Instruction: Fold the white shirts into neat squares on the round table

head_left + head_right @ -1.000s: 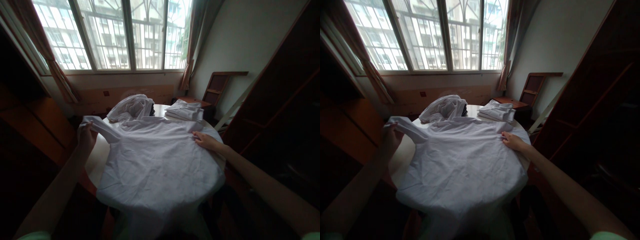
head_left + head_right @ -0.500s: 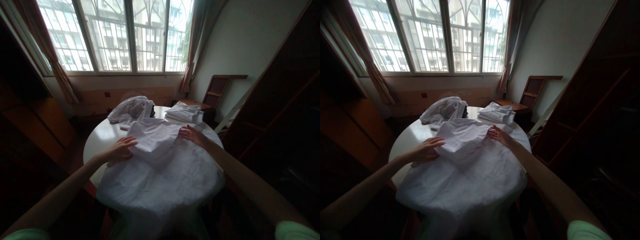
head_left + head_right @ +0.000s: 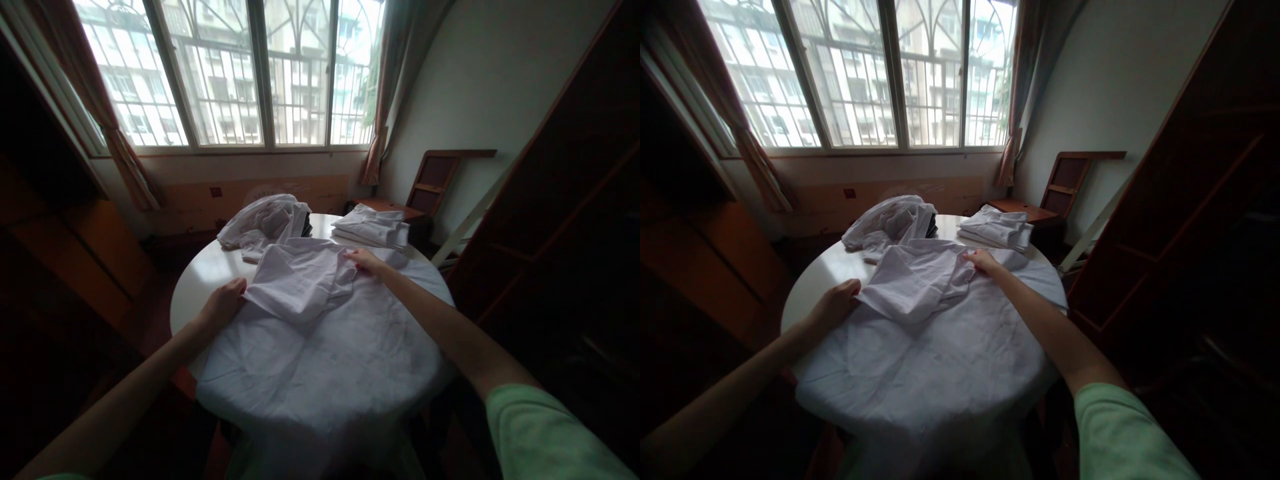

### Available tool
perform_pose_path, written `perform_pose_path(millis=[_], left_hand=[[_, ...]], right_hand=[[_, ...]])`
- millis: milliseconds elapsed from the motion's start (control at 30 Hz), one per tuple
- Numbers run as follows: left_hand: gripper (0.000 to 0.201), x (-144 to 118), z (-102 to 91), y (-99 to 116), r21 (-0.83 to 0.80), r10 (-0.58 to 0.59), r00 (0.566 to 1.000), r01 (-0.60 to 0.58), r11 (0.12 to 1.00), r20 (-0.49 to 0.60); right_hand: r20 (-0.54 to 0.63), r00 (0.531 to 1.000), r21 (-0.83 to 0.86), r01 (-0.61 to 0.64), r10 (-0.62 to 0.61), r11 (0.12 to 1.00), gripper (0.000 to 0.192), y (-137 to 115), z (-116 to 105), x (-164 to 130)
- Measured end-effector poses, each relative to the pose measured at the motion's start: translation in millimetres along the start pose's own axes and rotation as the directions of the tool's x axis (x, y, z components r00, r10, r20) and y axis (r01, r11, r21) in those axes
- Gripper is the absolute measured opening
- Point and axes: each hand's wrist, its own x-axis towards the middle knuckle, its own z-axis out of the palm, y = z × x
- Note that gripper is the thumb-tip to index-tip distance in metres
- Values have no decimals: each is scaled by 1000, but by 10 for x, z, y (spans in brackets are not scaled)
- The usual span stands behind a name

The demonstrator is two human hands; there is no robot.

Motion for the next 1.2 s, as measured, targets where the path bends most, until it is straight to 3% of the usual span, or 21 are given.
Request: perform_pose_path(millis=[167, 267, 500, 667, 867, 1000, 1100, 1200], left_hand=[[4, 50, 5, -42, 67, -89, 996, 88, 994, 6], [4, 63, 18, -94, 63, -79, 997, 78, 995, 6], [6, 24, 37, -179, 29, -70, 997, 70, 997, -11], [9, 32, 54, -170, 16, 36, 995, -34, 999, -95], [36, 69, 65, -163, -88, 247, 967, -252, 964, -69], [44, 93, 86, -205, -127, 299, 954, -295, 947, 12], [54, 91, 110, -247, -125, 292, 956, -286, 950, 37], [59, 108, 91, -299, -147, 290, 954, -277, 950, 75]], right_hand=[[-52, 997, -10, 64, -65, 998, 10, 17, 56, 44], [-63, 992, 16, 107, -106, 994, 7, -42, 44, 17], [-149, 966, 114, 228, -211, 967, 5, -40, -357, -112], [-104, 984, 67, 151, -144, 986, 9, 83, -425, -131], [-74, 977, -58, 194, -198, 979, 29, 63, -48, 143], [-15, 976, -55, 217, -218, 975, 15, -18, 105, 207], [5, 974, -18, 226, -226, 974, 6, -130, 31, 130], [-20, 959, 111, 283, -283, 952, 8, -225, -242, -67]])
